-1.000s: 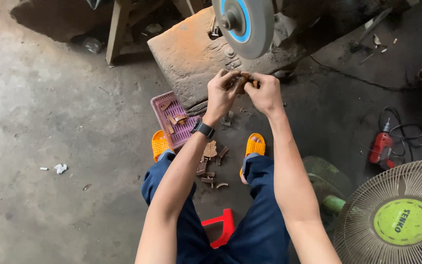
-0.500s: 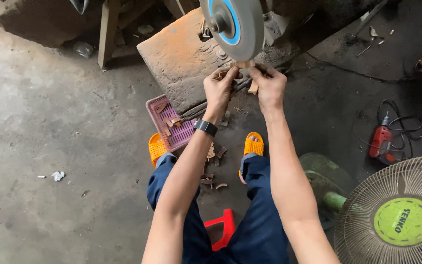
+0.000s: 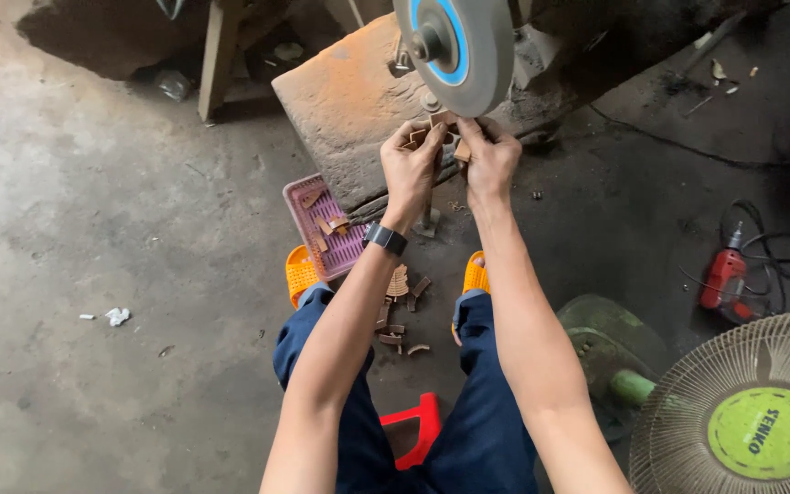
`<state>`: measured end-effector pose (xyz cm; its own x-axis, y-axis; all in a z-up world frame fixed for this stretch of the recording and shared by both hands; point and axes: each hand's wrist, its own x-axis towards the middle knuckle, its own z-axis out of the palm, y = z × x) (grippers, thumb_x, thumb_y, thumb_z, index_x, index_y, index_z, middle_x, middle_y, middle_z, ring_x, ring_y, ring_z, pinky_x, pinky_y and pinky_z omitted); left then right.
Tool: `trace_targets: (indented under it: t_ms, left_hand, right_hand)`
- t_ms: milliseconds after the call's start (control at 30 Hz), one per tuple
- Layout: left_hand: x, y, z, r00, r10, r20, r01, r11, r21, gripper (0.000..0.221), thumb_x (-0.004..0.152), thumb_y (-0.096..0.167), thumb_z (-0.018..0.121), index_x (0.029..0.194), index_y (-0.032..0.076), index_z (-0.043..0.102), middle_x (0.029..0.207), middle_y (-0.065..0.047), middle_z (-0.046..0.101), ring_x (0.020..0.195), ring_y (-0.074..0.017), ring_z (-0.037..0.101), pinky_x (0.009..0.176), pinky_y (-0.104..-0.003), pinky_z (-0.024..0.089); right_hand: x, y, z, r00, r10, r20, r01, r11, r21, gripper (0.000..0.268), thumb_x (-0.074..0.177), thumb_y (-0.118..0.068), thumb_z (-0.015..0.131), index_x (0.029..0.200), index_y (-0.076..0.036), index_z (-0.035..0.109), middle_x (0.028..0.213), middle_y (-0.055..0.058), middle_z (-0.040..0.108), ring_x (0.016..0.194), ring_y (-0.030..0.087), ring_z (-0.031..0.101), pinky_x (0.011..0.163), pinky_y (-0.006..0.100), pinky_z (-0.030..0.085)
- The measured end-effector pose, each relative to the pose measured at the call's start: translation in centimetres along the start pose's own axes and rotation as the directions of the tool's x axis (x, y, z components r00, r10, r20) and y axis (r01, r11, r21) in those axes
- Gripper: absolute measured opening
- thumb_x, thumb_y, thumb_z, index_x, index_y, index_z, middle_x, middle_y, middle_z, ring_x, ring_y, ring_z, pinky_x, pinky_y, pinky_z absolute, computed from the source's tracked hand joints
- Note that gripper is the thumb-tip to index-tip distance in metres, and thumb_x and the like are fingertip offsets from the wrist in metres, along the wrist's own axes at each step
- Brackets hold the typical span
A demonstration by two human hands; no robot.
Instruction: Grinding and smoothing the edges of small metal parts using a bench grinder.
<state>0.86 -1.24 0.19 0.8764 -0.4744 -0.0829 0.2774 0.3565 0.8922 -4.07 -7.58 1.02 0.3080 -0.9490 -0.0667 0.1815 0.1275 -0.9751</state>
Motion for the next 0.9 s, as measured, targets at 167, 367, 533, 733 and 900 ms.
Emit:
trace_targets:
  t_ms: [167, 367, 533, 733, 900]
  left_hand:
    - [-0.5, 0.8, -2.1, 0.988, 0.151, 0.020, -0.151, 0.958, 0.244, 0.008, 0.081, 0.009, 0.067, 0.077, 0.002, 0.064, 0.054, -0.011, 0.059, 0.038, -0.0093, 0.049, 0.032, -0.020, 0.037]
    - [-1.6, 2.2, -2.4, 0.881, 0.395, 0.260, -0.472, 0.695, 0.542, 0.017, 0.079, 0.004, 0.068, 0.094, 0.004, 0.060, 0.075, -0.016, 0.062, 0.070, -0.0323, 0.064, 0.059, -0.034, 0.053]
    - [-1.1, 0.5, -0.9, 0.985, 0.110, 0.134, -0.158, 0.891, 0.427, 0.026, 0.074, 0.014, 0.076, 0.092, -0.001, 0.064, 0.072, -0.018, 0.065, 0.066, -0.0164, 0.063, 0.057, -0.033, 0.052]
    - [-0.6, 0.0, 1.7, 0.998, -0.060, 0.037, 0.058, 0.997, 0.043, 0.025, 0.073, 0.010, 0.076, 0.088, -0.003, 0.061, 0.057, -0.011, 0.061, 0.041, -0.0084, 0.053, 0.031, -0.021, 0.040]
    - [-1.6, 1.3, 1.2, 0.991, -0.135, -0.018, 0.135, 0.991, -0.027, 0.026, 0.071, 0.008, 0.075, 0.089, -0.003, 0.059, 0.060, -0.011, 0.061, 0.045, -0.0078, 0.053, 0.038, -0.022, 0.049]
  right_hand:
    - [-0.2, 2.7, -0.2, 0.996, 0.057, 0.068, -0.059, 0.998, 0.027, 0.017, 0.075, -0.014, 0.075, 0.076, 0.001, 0.066, 0.055, 0.012, 0.057, 0.035, 0.013, 0.051, 0.028, 0.024, 0.037]
    - [-1.3, -0.2, -1.4, 0.983, 0.108, 0.146, -0.091, 0.989, -0.117, 0.019, 0.079, -0.014, 0.069, 0.068, 0.000, 0.062, 0.046, 0.010, 0.051, 0.033, 0.012, 0.049, 0.028, 0.022, 0.035]
    - [0.9, 0.7, -3.2, 0.984, 0.054, 0.169, -0.022, 0.982, -0.187, 0.019, 0.078, -0.009, 0.063, 0.060, -0.002, 0.061, 0.043, 0.009, 0.048, 0.033, 0.012, 0.050, 0.028, 0.022, 0.035]
    - [0.9, -1.9, -2.2, 0.989, -0.072, 0.126, 0.090, 0.986, -0.143, 0.023, 0.075, -0.009, 0.061, 0.052, -0.006, 0.056, 0.045, 0.006, 0.048, 0.043, 0.009, 0.046, 0.036, 0.021, 0.035]
    - [-0.3, -2.3, -1.8, 0.984, -0.081, 0.156, 0.117, 0.964, -0.237, 0.021, 0.071, -0.012, 0.061, 0.051, -0.007, 0.057, 0.047, 0.005, 0.047, 0.047, 0.009, 0.043, 0.044, 0.023, 0.035]
